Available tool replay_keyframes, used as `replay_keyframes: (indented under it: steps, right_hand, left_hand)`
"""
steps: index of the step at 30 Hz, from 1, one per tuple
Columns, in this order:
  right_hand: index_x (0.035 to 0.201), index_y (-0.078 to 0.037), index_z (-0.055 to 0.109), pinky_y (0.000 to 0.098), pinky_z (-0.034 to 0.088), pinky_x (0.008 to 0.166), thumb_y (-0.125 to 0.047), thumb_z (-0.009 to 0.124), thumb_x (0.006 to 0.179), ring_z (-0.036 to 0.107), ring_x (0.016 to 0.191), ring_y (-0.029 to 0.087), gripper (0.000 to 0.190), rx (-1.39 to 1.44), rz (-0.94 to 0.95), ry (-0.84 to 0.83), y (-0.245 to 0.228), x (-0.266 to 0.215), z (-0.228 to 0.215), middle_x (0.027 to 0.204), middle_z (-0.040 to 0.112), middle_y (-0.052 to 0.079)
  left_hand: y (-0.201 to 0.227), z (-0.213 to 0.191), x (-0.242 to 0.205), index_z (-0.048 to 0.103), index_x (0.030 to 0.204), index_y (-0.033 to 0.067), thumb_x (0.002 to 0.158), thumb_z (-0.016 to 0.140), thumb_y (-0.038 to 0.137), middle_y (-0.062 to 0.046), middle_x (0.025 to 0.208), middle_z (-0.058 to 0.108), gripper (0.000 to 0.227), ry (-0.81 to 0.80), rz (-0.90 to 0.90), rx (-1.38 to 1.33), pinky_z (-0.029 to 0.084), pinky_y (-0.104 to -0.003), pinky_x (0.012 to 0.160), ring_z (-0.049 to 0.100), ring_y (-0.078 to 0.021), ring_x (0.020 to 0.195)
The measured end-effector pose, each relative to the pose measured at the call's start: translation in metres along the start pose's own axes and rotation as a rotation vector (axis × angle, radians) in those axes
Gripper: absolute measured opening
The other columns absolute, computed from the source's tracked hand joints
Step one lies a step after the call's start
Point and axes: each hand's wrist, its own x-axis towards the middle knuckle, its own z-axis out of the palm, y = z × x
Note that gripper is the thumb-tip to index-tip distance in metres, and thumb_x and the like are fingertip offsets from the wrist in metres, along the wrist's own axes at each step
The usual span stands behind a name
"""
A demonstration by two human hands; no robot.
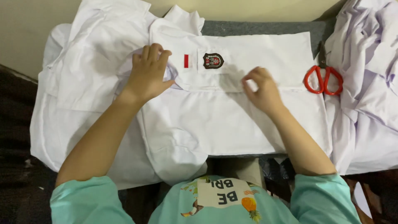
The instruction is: Trimming loose threads with scissors and folding a white school shirt on a flat work surface.
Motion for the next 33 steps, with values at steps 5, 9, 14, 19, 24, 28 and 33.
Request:
replay_keyframes:
  steps: [5, 9, 14, 19, 24, 28, 33]
  right_hand:
    - [0.114, -0.009, 0.07, 0.0321, 0.055, 0.08, -0.012, 0.064, 0.098, 0.068, 0.099, 0.021, 0.017, 0.641, 0.004, -0.497, -0.117, 0.025, 0.082, 0.112, 0.07, 0.006]
    - [0.139, -0.002, 0.054, 0.0307, 0.06, 0.089, -0.022, 0.063, 0.098, 0.068, 0.109, 0.021, 0.046, 0.697, 0.265, -0.395, -0.144, 0.038, 0.159, 0.134, 0.063, 0.012]
    - [0.089, -0.005, 0.063, 0.0321, 0.043, 0.066, -0.012, 0.075, 0.084, 0.053, 0.08, 0.021, 0.015, 0.697, 0.172, -0.201, -0.12, 0.032, 0.228, 0.1, 0.06, 0.007]
    - [0.097, -0.013, 0.05, 0.0268, 0.036, 0.07, -0.018, 0.068, 0.097, 0.041, 0.075, 0.011, 0.018, 0.897, 0.258, -0.209, -0.138, 0.031, 0.189, 0.086, 0.048, -0.003]
    - [0.119, -0.011, 0.059, 0.0222, 0.046, 0.071, -0.01, 0.078, 0.092, 0.057, 0.077, 0.008, 0.033, 1.076, 0.296, -0.055, -0.138, 0.034, 0.185, 0.085, 0.056, -0.002]
    - [0.104, -0.008, 0.069, 0.0206, 0.042, 0.056, -0.005, 0.082, 0.089, 0.05, 0.06, 0.007, 0.02, 0.985, 0.213, 0.044, -0.143, 0.04, 0.176, 0.071, 0.054, 0.0]
    - [0.1, -0.003, 0.075, 0.0174, 0.042, 0.06, 0.0, 0.082, 0.086, 0.051, 0.063, 0.005, 0.016, 1.07, 0.32, -0.05, -0.138, 0.043, 0.173, 0.068, 0.056, 0.0]
  left_hand:
    - [-0.015, 0.006, 0.033, 0.055, 0.138, 0.0063, 0.067, 0.063, -0.004, -0.011, 0.146, 0.052, 0.072, 0.355, 0.165, -0.083, 0.026, -0.059, 0.101, 0.039, -0.0276, 0.143]
    - [-0.041, 0.033, 0.081, 0.055, 0.138, 0.0108, 0.054, 0.061, -0.012, -0.009, 0.141, 0.06, 0.087, 0.254, 0.16, -0.138, 0.017, -0.066, 0.105, 0.039, -0.0328, 0.145]
    - [-0.05, 0.046, 0.097, 0.083, 0.091, 0.0264, 0.072, 0.077, 0.031, -0.002, 0.086, 0.076, 0.021, -0.206, -0.099, -0.156, 0.053, -0.039, 0.075, 0.071, -0.0263, 0.083]
    - [-0.072, 0.056, 0.077, 0.056, 0.073, 0.0109, 0.095, 0.068, 0.036, -0.004, 0.07, 0.062, 0.036, -0.136, -0.092, -0.343, 0.041, -0.041, 0.063, 0.057, -0.0262, 0.069]
    - [-0.074, 0.027, 0.057, 0.076, 0.11, 0.0003, 0.093, 0.066, 0.015, -0.03, 0.104, 0.073, 0.024, -0.087, 0.077, -0.747, 0.049, -0.053, 0.089, 0.067, -0.0493, 0.106]
    - [-0.059, -0.007, 0.044, 0.079, 0.104, 0.0032, 0.087, 0.062, 0.012, -0.028, 0.103, 0.075, 0.025, -0.261, 0.073, -0.777, 0.05, -0.054, 0.09, 0.069, -0.049, 0.102]
    - [-0.063, 0.009, 0.05, 0.08, 0.111, 0.0193, 0.085, 0.067, 0.026, -0.013, 0.109, 0.078, 0.03, -0.397, -0.053, -0.622, 0.052, -0.05, 0.097, 0.069, -0.0407, 0.11]
